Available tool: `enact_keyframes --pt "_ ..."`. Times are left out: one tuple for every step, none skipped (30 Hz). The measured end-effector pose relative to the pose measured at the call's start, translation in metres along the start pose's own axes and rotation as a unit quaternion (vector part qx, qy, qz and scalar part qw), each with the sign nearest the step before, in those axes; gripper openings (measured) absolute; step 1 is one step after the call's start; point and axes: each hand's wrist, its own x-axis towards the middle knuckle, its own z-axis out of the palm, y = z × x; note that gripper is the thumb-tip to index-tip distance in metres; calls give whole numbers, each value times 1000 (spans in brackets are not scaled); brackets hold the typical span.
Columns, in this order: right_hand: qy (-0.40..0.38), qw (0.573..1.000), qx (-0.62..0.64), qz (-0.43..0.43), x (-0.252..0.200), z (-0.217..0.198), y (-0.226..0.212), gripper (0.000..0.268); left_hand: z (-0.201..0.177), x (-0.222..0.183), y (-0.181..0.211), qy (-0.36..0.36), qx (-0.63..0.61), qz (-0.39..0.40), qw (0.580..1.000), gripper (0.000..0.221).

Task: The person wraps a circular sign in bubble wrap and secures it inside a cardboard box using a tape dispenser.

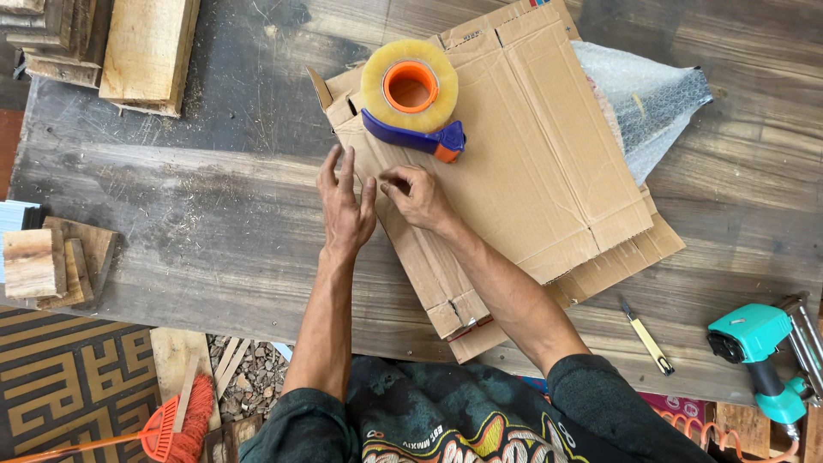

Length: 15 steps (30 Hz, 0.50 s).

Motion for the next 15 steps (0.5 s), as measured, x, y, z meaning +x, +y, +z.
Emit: enact_keyframes --pt "-5 1000 11 -1 -1 2 -1 23 -4 1 5 12 11 -25 1000 55" --pt "-7 1000 22 -4 0 2 -3 12 -7 5 9 24 20 -48 998 54" --pt "-5 1000 22 -4 -1 1 -1 12 -6 9 4 23 20 -47 998 54" --pt "-7 999 28 -13 -3 0 1 11 -5 10 0 39 31 -86 995 68" --pt "-9 999 35 -22 -4 0 3 10 -4 12 -5 54 42 -125 990 85" --pt "-8 999 32 -23 -3 -7 -10 10 -7 11 -5 56 40 -124 990 85" --pt "-3 997 77 -13 -1 -14 -23 8 -10 11 -5 18 1 -112 994 82" --pt "0 992 126 0 -3 -16 -36 9 -16 5 -6 -21 -33 -103 994 79" --pt "-2 992 127 3 -5 -13 -26 9 -20 -3 6 -22 -32 -106 994 79" --pt "11 985 170 -4 -1 -11 -16 7 -25 -5 16 -71 -90 -139 984 80" --pt "24 977 213 -11 2 -9 -7 6 -29 -8 26 -120 -146 -170 967 82" --pt "22 977 213 -10 3 -8 -2 6 -22 -20 22 -119 -146 -172 967 82" --pt "33 971 235 -12 3 -7 3 5 -15 -32 17 -128 -147 -169 966 95" --pt "45 965 256 -16 6 -7 7 4 -8 -42 11 -136 -148 -164 966 108" --pt "44 965 256 -17 5 -12 -9 4 -4 -53 17 -135 -148 -164 966 108"
